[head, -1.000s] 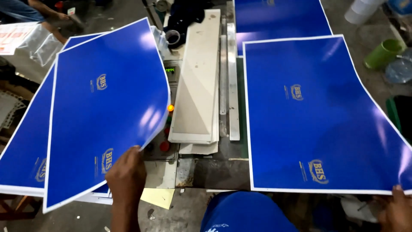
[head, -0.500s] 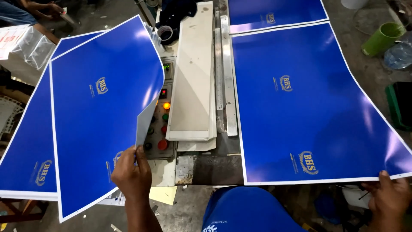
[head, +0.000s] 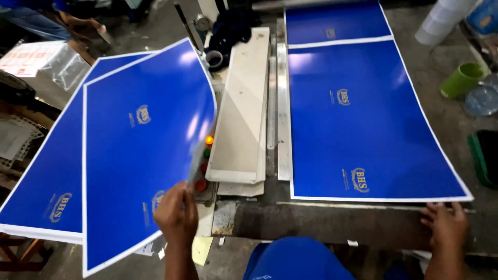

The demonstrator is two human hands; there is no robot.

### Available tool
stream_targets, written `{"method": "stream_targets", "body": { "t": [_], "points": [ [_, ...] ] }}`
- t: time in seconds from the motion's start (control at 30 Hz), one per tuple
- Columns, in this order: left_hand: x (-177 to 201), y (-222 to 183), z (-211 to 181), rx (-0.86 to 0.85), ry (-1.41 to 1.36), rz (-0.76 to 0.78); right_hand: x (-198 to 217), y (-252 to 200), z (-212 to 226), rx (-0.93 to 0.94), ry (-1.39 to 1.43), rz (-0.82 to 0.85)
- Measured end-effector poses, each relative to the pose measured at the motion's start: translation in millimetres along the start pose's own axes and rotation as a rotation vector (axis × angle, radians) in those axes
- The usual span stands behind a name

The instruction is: Picking up large blue printed sheets from a machine and stacking them into a pile.

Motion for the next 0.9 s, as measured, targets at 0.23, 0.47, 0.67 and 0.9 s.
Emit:
{"method": "stream_targets", "body": {
  "t": [0.23,0.47,0.67,0.9],
  "points": [
    [-44,-25,-69,-0.059,-0.399,-0.014,-114,-80,5,-0.031,-0.143,0.413],
    [-92,-49,-150,-0.204,-0.495,0.332,-234,-243,61,0.139,0.199,1.277],
    [-101,-60,-93,-0.267,-0.483,0.645,-237,-204,-6,-0.239,0.151,0.964],
    [-32,-42,86,0.015,0.223,0.299,-169,-146,-11,-0.194,0.254,0.473]
  ]
}}
Point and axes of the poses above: each hand's wrist, its own y-axis towards the middle knuckle, its own x-axis out of the back of the hand, z = x × y, the point moved 6 cm from there along y, towards the middle knuckle, and after that the axes turned 5 degrees about -z, right-handed, at the moved point
